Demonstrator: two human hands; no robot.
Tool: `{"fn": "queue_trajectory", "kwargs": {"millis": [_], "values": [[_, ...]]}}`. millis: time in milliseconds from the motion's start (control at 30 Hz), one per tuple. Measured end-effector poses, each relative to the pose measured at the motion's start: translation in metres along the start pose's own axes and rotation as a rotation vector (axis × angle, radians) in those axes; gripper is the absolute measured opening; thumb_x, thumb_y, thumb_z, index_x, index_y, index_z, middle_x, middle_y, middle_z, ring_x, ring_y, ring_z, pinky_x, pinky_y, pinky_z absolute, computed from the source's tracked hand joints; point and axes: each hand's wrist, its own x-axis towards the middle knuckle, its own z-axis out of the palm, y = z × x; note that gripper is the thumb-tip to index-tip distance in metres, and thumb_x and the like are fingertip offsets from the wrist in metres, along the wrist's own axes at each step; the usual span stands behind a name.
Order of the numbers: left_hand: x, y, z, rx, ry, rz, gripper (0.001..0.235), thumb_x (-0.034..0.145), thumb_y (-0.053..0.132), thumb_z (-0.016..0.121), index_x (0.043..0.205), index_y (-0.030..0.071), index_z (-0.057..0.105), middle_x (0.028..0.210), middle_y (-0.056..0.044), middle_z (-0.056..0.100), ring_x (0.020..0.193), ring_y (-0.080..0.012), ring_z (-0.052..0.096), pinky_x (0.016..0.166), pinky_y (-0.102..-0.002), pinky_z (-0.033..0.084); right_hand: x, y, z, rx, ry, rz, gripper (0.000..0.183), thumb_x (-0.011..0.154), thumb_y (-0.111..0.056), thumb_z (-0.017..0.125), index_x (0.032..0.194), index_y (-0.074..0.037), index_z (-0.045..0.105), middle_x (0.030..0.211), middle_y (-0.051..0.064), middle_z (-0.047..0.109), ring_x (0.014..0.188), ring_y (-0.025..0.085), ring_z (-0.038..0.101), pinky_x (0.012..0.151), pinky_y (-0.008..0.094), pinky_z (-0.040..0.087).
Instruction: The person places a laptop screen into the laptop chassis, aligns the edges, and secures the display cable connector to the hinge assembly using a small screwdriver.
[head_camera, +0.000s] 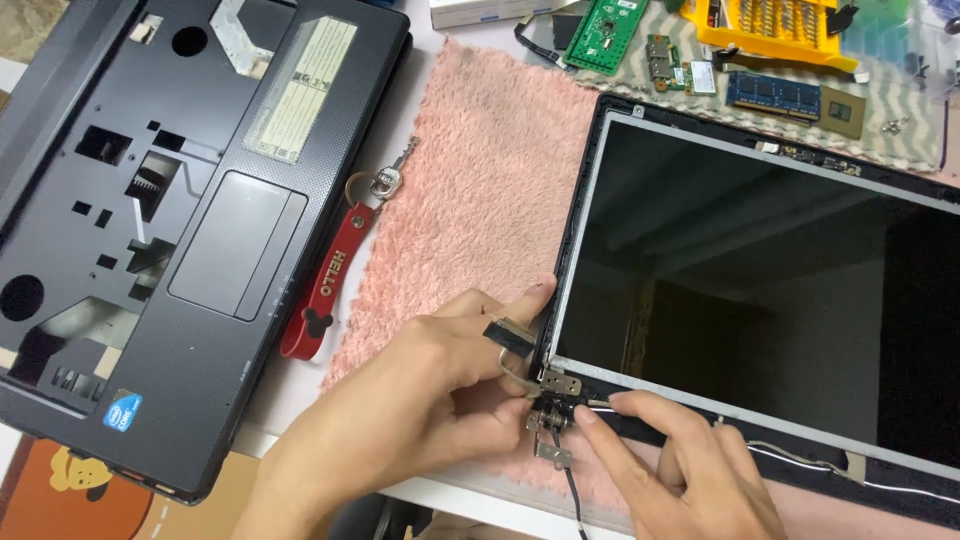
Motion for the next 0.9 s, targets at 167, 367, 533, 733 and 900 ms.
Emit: {"fn": "queue_trajectory", "kwargs": {"millis": [167, 367, 533, 733, 900], "values": [[0.0, -0.003, 0.0, 0.011, -0.019, -0.014, 0.029, 0.089, 0.011, 0.079, 0.077, 0.015, 0.053, 0.171, -0.028, 0.066, 0.108, -0.0226, 0.064, 0.076, -0.034, 0.055, -0.008, 0.009, 0.009, -0.009, -0.044, 0.033, 0.051, 0.093, -0.012, 0.084, 0.139, -0.034, 0.086, 0.129, -0.014, 0.075, 0.064, 0.02, 0.048, 0.074, 0.035, 0.052], [-0.001, -0.001, -0.001, 0.004, -0.013, -0.013, 0.02, 0.091, 0.014, 0.08, 0.084, 0.016, 0.061, 0.155, -0.022, 0.073, 0.123, -0.023, 0.068, 0.077, -0.033, 0.056, -0.013, 0.016, 0.012, -0.013, -0.077, 0.045, 0.057, 0.094, -0.013, 0.083, 0.143, -0.042, 0.083, 0.128, -0.018, 0.073, 0.068, 0.02, 0.048, 0.072, 0.034, 0.052], [0.0, 0.001, -0.002, 0.003, -0.012, -0.026, 0.029, 0.096, 0.016, 0.08, 0.082, 0.018, 0.055, 0.12, -0.01, 0.088, 0.121, -0.0194, 0.069, 0.085, -0.029, 0.054, 0.025, -0.014, -0.004, 0.065, -0.166, 0.17, 0.055, 0.086, -0.031, 0.091, 0.138, -0.048, 0.085, 0.119, -0.023, 0.077, 0.073, 0.023, 0.057, 0.074, 0.037, 0.055], [-0.002, 0.0, -0.003, -0.039, -0.033, -0.052, 0.028, 0.09, 0.012, 0.079, 0.081, 0.018, 0.054, 0.146, -0.018, 0.085, 0.118, -0.0175, 0.066, 0.077, -0.029, 0.054, 0.025, -0.02, 0.003, 0.217, -0.139, 0.235, 0.046, 0.084, -0.04, 0.095, 0.129, -0.047, 0.089, 0.121, -0.027, 0.084, 0.077, 0.027, 0.066, 0.077, 0.04, 0.059], [-0.001, -0.036, 0.001, 0.061, -0.011, 0.159, 0.026, 0.107, 0.038, 0.076, 0.098, 0.014, 0.08, 0.173, -0.03, 0.062, 0.151, -0.0283, 0.074, 0.108, -0.041, 0.056, -0.018, 0.012, 0.047, 0.238, -0.004, 0.368, 0.04, 0.082, -0.048, 0.098, 0.121, -0.047, 0.092, 0.124, -0.03, 0.089, 0.082, 0.03, 0.074, 0.079, 0.042, 0.062]]}}
